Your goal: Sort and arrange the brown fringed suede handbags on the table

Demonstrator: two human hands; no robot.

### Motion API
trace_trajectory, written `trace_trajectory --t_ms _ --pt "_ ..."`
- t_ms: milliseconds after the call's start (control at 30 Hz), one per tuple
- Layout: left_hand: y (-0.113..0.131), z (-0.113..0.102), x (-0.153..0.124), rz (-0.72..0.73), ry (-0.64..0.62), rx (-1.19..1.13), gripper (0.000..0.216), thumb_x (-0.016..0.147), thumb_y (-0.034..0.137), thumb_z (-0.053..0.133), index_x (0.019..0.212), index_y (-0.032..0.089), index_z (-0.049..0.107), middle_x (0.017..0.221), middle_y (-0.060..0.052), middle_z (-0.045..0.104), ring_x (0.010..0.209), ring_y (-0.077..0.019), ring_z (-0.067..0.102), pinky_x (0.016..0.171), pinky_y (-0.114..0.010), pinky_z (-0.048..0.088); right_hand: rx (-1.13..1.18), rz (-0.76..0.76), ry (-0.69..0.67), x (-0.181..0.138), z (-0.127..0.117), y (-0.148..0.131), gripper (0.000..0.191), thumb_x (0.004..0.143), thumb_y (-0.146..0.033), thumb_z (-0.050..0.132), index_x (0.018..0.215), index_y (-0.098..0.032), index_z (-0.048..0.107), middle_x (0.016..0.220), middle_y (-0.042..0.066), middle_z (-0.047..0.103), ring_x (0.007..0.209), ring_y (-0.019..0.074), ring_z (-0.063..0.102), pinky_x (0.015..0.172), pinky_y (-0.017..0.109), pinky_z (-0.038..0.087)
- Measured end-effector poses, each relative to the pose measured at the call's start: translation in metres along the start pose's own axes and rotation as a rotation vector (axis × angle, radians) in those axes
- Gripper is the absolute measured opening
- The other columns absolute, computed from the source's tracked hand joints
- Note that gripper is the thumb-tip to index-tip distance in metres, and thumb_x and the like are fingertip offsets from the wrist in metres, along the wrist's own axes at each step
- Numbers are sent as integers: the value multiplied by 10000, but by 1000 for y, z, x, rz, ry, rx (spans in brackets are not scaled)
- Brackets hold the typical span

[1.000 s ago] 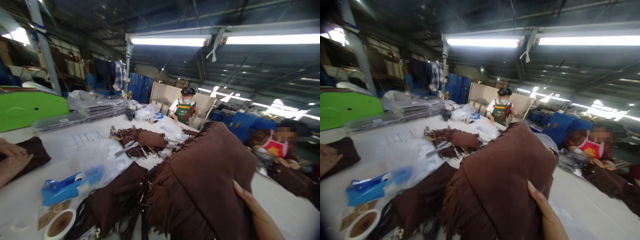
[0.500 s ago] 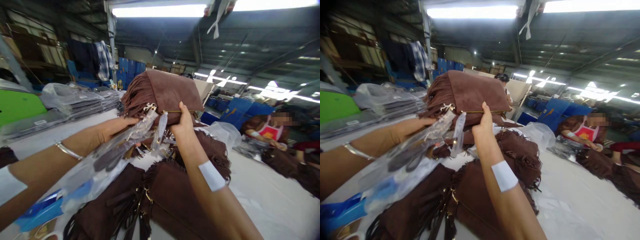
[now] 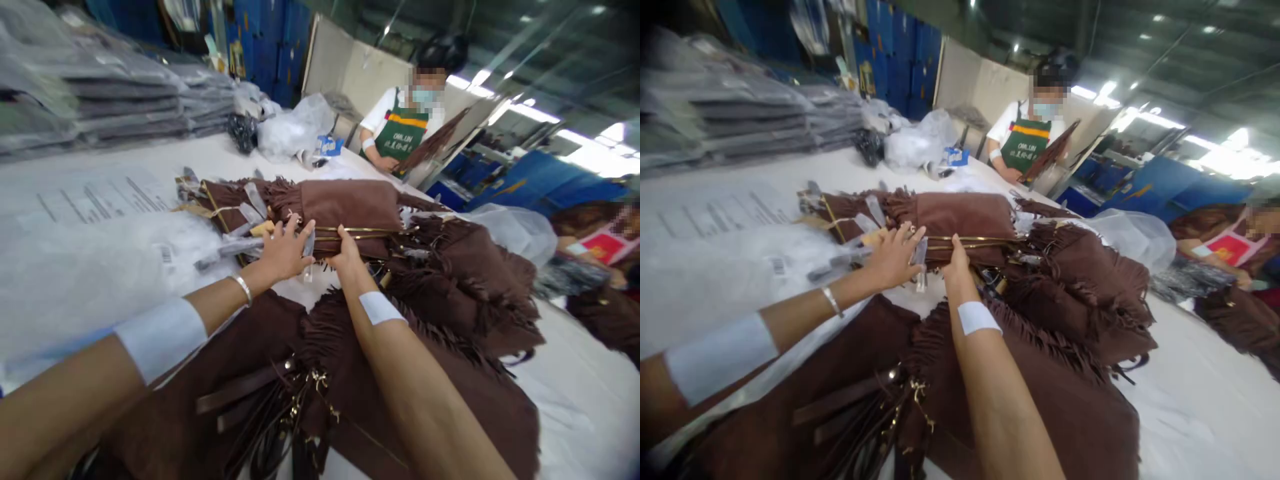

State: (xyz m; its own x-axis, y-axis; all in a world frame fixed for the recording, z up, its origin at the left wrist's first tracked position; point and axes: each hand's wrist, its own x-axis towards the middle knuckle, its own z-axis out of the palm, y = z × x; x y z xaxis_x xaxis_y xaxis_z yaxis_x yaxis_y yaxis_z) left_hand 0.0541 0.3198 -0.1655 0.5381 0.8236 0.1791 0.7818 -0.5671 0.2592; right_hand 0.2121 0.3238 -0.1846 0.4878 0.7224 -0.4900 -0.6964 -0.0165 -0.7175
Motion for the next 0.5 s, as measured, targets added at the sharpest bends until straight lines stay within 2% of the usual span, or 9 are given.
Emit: trace_trajectory --t_ms 100,267,400,500 --pt "-2 30 17 -54 -65 -65 884 812 567 610 1499 389 83 1590 -126 122 1361 -473 262 1017 -671 307 -86 84 10 23 -2 -1 248 904 -344 546 929 -105 609 842 45 704 804 155 652 848 426 535" --pt "-1 38 43 -100 -157 -107 851 832 547 597 1495 398 86 1586 -122 107 1336 -461 294 997 -654 328 -212 120 4 40 -5 -15 313 895 -408 545 874 -101 606 909 37 694 817 127 653 829 438 518" --pt "1 41 35 -77 -163 -73 859 848 488 597 1500 391 46 1597 -117 79 1369 -436 242 1025 -652 292 -368 148 69 25 -17 -24 358 907 -406 486 829 -67 571 945 88 659 885 151 657 811 504 493" --pt "4 41 20 -59 -111 -44 825 861 433 593 1507 355 86 1593 -120 107 1378 -410 242 1058 -615 280 -466 121 94 -1 -30 -36 227 865 -320 598 831 -99 556 933 70 653 842 138 642 827 490 508"
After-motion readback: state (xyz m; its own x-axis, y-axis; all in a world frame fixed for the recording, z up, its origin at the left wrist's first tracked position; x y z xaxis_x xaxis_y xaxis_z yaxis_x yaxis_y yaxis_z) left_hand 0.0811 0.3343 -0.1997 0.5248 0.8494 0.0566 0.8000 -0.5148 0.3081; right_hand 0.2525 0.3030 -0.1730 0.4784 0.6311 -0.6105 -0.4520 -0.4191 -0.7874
